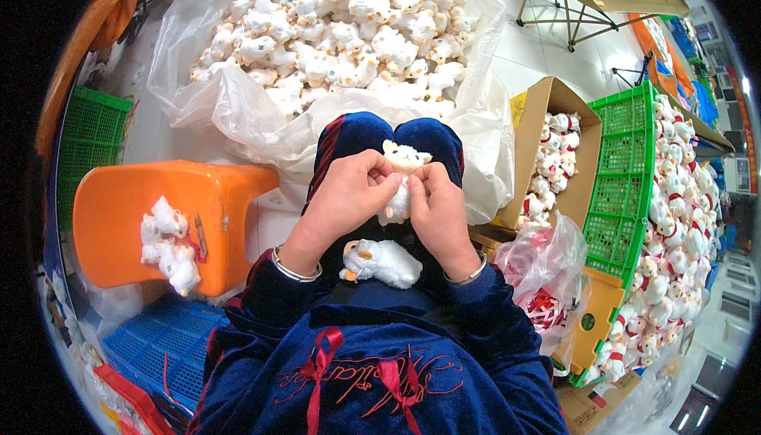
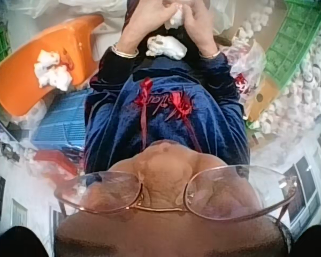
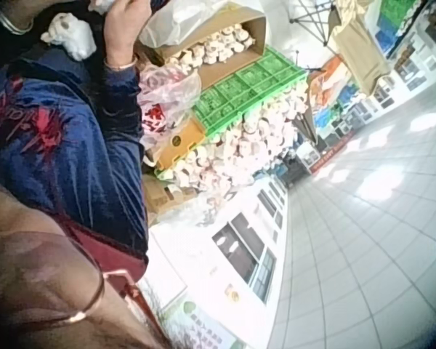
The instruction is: The person sits on the floor and ties red ribbons around the necks of small white plush toys. They pick up each toy, wrap the ribbon, and tie a bow, then place the finished toy aside.
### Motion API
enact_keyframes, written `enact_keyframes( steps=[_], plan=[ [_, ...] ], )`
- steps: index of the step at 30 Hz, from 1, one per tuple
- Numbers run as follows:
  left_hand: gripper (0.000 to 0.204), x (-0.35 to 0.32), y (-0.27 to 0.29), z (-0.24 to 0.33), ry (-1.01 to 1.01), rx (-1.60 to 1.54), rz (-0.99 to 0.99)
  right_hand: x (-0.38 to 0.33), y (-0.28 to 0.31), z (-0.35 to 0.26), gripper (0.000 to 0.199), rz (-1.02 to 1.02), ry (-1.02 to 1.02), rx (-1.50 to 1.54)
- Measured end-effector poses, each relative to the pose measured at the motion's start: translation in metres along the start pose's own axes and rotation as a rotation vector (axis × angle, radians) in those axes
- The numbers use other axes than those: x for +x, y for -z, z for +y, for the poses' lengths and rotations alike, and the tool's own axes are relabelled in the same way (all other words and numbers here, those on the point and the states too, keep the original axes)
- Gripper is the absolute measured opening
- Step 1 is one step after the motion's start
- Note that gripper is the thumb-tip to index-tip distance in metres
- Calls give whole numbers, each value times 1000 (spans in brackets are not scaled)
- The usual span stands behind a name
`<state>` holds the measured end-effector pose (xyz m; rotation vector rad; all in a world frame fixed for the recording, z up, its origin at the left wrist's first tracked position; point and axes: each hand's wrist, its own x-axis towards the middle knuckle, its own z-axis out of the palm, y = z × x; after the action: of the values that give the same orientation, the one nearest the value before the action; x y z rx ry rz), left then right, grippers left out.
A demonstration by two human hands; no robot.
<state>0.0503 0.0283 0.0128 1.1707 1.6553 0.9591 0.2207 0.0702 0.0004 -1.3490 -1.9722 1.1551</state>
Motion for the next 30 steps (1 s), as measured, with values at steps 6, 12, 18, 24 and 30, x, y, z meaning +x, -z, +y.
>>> enact_keyframes(
  steps=[6,12,18,24,30],
  plan=[
    [19,0,-13,-18,-136,71,128,-5,-8,16,15,68,80,66],
    [20,-3,-12,-24,-144,72,104,-9,-12,34,19,-12,-67,404],
    [25,-4,-10,-12,-42,52,63,-6,-11,30,19,-70,-47,419],
    [24,-1,-17,-21,-14,59,57,-4,-10,38,19,-110,-96,506],
    [22,-5,-9,-15,26,-41,13,1,19,28,16,-88,-223,360]
  ],
)
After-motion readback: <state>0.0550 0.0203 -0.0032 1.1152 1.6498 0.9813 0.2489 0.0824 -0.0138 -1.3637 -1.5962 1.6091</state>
